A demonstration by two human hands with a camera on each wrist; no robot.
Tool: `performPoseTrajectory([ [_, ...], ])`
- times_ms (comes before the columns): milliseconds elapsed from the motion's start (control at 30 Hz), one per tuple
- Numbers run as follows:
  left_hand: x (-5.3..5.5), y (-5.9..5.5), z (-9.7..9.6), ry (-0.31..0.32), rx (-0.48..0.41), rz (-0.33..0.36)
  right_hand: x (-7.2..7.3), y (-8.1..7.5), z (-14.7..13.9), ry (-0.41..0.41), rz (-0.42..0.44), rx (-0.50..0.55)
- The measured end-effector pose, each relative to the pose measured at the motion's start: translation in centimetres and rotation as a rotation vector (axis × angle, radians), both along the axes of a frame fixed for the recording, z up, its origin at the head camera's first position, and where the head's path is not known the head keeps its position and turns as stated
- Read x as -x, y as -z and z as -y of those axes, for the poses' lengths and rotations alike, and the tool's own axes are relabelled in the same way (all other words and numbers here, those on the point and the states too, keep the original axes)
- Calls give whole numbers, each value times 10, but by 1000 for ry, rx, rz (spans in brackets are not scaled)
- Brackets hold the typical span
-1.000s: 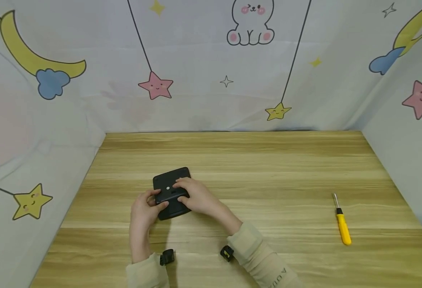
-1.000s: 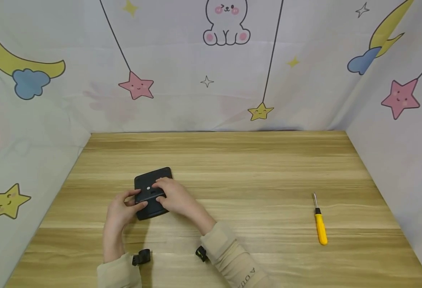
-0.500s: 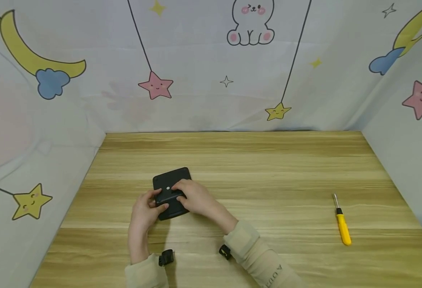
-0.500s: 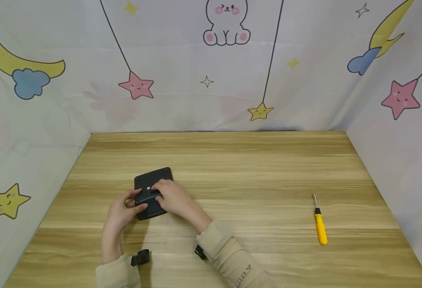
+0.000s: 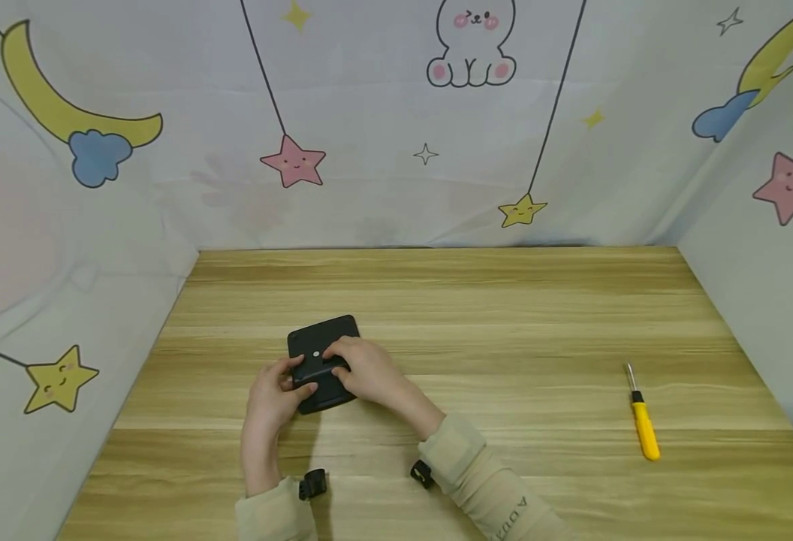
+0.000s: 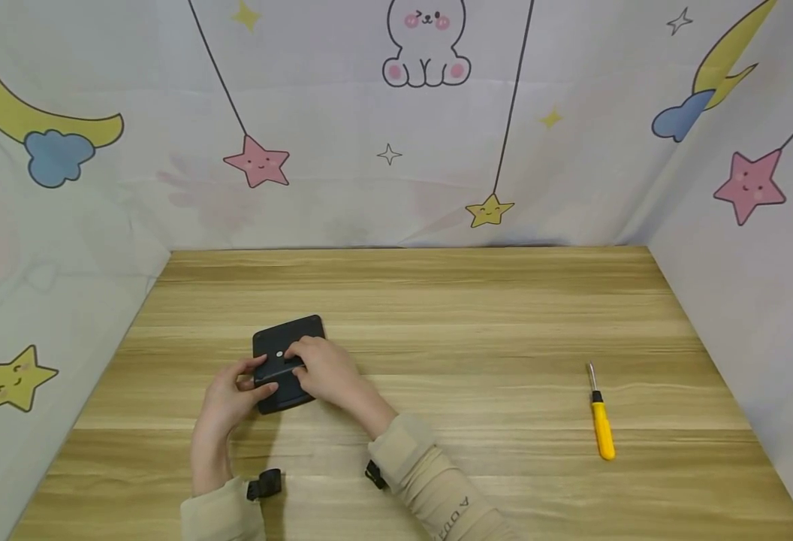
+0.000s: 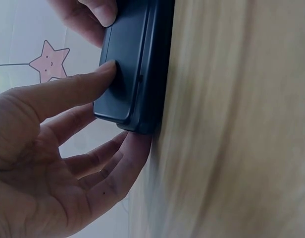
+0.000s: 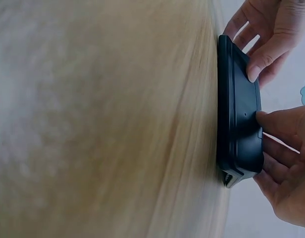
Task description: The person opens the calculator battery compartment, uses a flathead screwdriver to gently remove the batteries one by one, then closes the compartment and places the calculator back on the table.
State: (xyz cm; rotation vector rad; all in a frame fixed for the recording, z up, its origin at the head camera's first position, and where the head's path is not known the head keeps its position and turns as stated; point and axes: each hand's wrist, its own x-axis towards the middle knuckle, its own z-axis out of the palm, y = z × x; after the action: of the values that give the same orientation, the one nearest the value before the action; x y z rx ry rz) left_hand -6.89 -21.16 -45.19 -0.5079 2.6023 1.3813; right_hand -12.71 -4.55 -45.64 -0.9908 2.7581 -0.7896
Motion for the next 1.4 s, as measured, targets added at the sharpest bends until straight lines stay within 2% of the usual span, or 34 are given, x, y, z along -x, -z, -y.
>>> performPoseTrajectory([
  [833, 0, 0, 0, -5, 16, 21, -1, 2, 1, 17, -55, -10],
  [1400, -2, 2, -2, -11, 15, 10, -2, 7, 1, 23, -85, -16],
])
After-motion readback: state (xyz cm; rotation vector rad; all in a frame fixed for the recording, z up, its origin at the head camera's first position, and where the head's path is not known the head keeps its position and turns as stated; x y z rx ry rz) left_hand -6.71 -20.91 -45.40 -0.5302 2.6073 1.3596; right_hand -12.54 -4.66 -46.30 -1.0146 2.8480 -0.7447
